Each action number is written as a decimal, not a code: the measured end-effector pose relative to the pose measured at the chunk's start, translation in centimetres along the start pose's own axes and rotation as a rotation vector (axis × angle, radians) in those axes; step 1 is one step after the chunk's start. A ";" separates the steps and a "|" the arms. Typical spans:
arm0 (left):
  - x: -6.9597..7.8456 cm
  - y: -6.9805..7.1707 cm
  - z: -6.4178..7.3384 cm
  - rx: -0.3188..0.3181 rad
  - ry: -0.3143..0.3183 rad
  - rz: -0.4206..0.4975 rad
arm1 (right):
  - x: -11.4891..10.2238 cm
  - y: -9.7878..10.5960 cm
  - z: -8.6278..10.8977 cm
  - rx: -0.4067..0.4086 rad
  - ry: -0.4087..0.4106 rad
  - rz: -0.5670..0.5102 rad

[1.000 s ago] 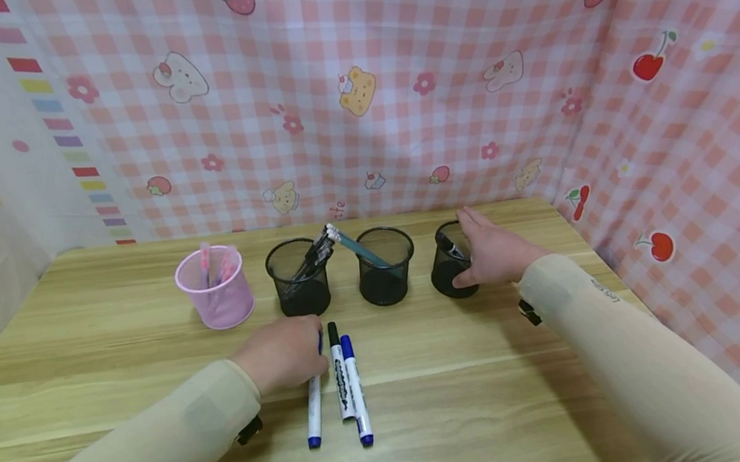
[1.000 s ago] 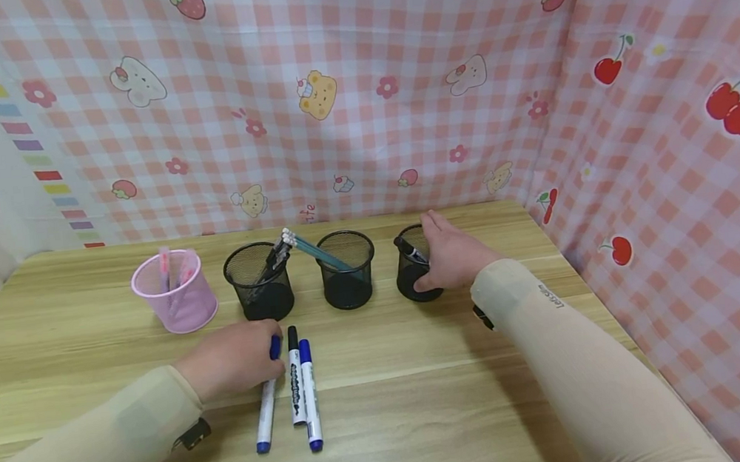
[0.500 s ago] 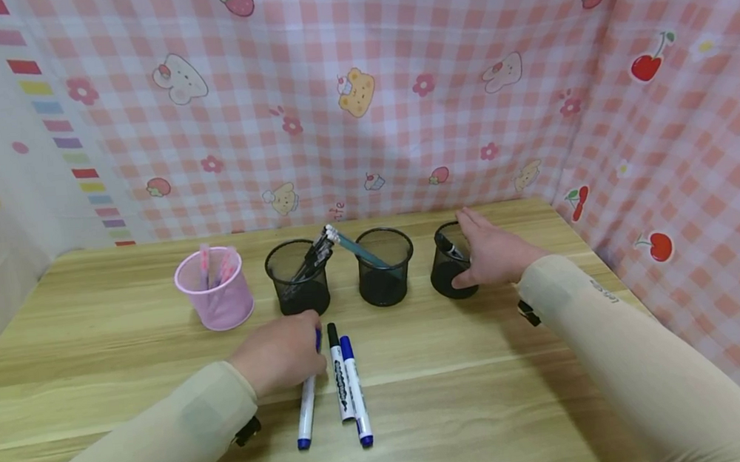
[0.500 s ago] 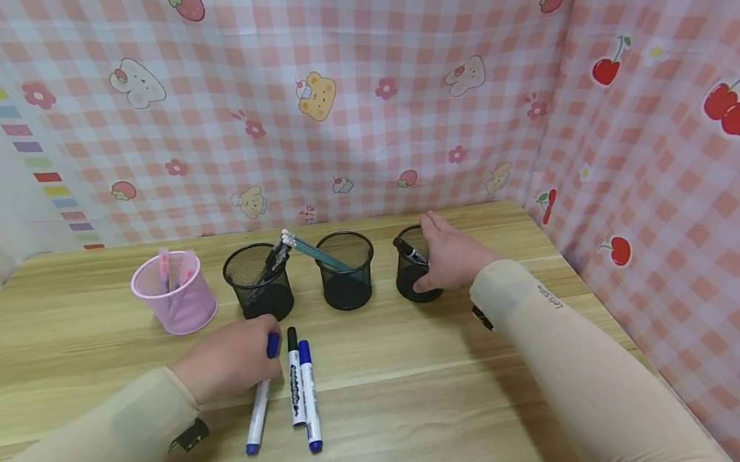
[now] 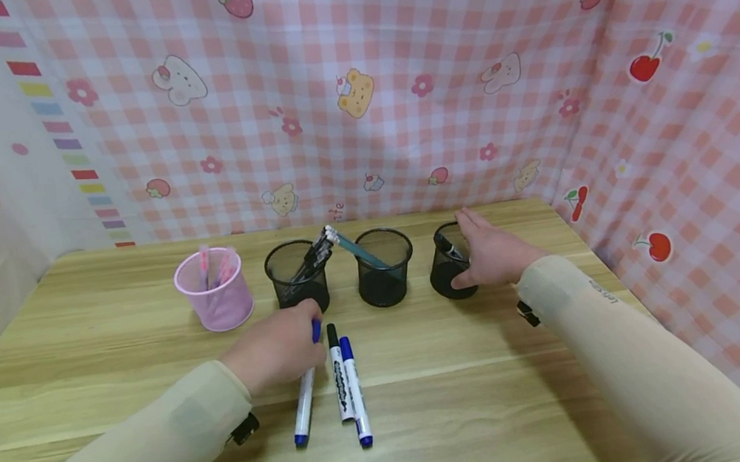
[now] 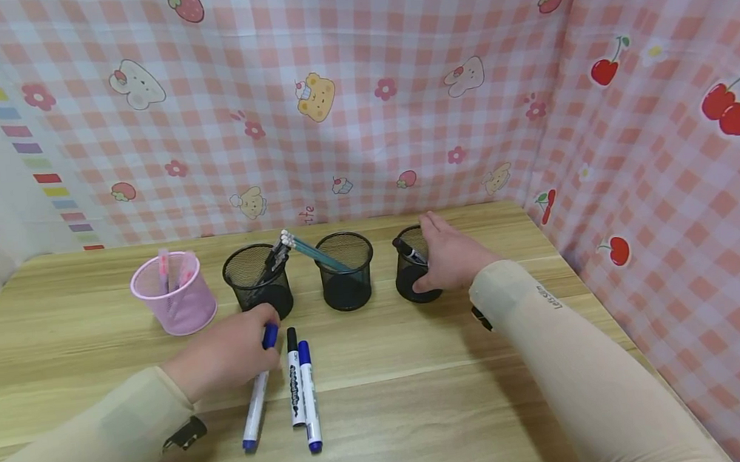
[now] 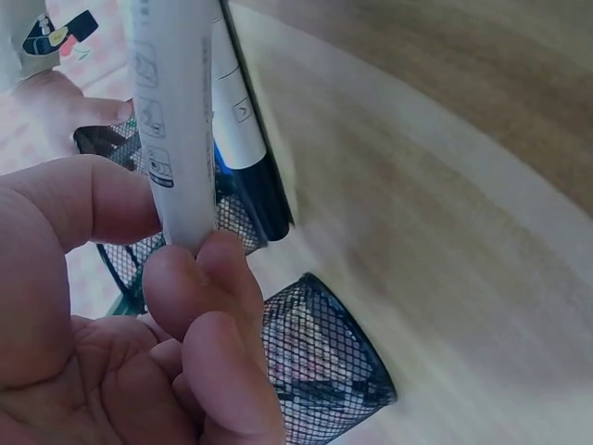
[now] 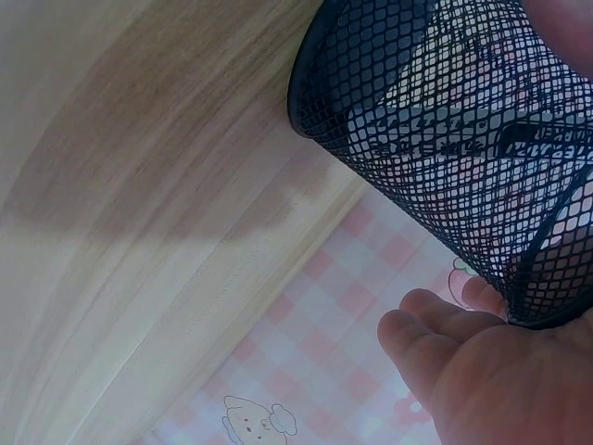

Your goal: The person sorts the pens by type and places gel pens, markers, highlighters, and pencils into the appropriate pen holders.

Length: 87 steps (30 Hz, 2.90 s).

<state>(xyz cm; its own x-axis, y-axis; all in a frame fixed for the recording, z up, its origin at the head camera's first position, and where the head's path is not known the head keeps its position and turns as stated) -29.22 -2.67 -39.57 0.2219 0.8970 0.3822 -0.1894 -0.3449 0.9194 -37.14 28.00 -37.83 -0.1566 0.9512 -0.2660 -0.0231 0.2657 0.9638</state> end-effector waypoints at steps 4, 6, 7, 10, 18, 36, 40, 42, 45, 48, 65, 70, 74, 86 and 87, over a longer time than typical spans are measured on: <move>0.1 0.4 -0.1 0.020 -0.001 0.011 | 0.0 0.0 -0.1 0.000 0.004 0.000; 0.2 0.7 -0.2 0.027 -0.001 0.017 | 0.0 -0.1 -0.1 0.001 0.006 0.000; 0.2 0.8 -0.3 0.033 0.000 0.022 | 0.0 -0.1 -0.1 0.001 0.006 0.000; 0.5 1.3 -0.3 0.049 -0.008 0.053 | 0.0 0.0 -0.1 0.002 0.007 0.004; 1.5 2.5 -0.2 0.094 -0.029 0.159 | -0.1 0.0 -0.1 0.007 0.010 0.024; 3.7 4.8 -0.4 0.272 -0.120 0.358 | -0.1 0.0 0.0 0.015 0.005 0.030; 4.0 5.0 -0.5 0.296 -0.132 0.377 | -0.1 0.1 0.1 0.015 0.001 0.028; 4.1 5.1 -0.5 0.306 -0.137 0.382 | -0.1 0.1 0.2 0.013 -0.001 0.027; 4.2 5.2 -0.5 0.320 -0.143 0.392 | -0.2 0.2 0.2 0.014 -0.004 0.026; 4.4 5.3 -0.6 0.335 -0.153 0.405 | -0.2 0.2 0.1 0.019 -0.003 0.028; 5.4 6.0 -0.9 0.421 -0.159 0.555 | -0.4 0.3 0.4 0.020 -0.001 0.027; 5.7 6.0 -1.3 0.454 -0.160 0.620 | -0.4 0.2 0.4 0.020 -0.002 0.029; 5.7 6.0 -1.6 0.488 -0.147 0.656 | -0.4 0.2 0.4 0.021 -0.002 0.026; 6.6 5.8 -2.6 0.582 -0.100 0.777 | -0.3 0.2 0.1 0.022 0.002 0.020; 6.7 5.7 -2.7 0.586 -0.096 0.784 | -0.2 0.2 0.1 0.021 -0.002 0.017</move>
<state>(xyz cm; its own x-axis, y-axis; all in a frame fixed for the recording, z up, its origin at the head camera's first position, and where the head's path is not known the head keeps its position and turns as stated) -31.36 2.15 -31.97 0.3180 0.3384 0.8856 0.1824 -0.9385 0.2931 -37.03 27.88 -37.54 -0.1549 0.9560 -0.2493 0.0004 0.2525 0.9676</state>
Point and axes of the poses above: each hand's wrist, its own z-axis away from the middle knuckle, its own y-axis out of the back of the hand, x = y × z, the point moved 10 cm from there along -z, towards the middle knuckle, and after that the axes turned 12 degrees about x, right-handed, at the moved point
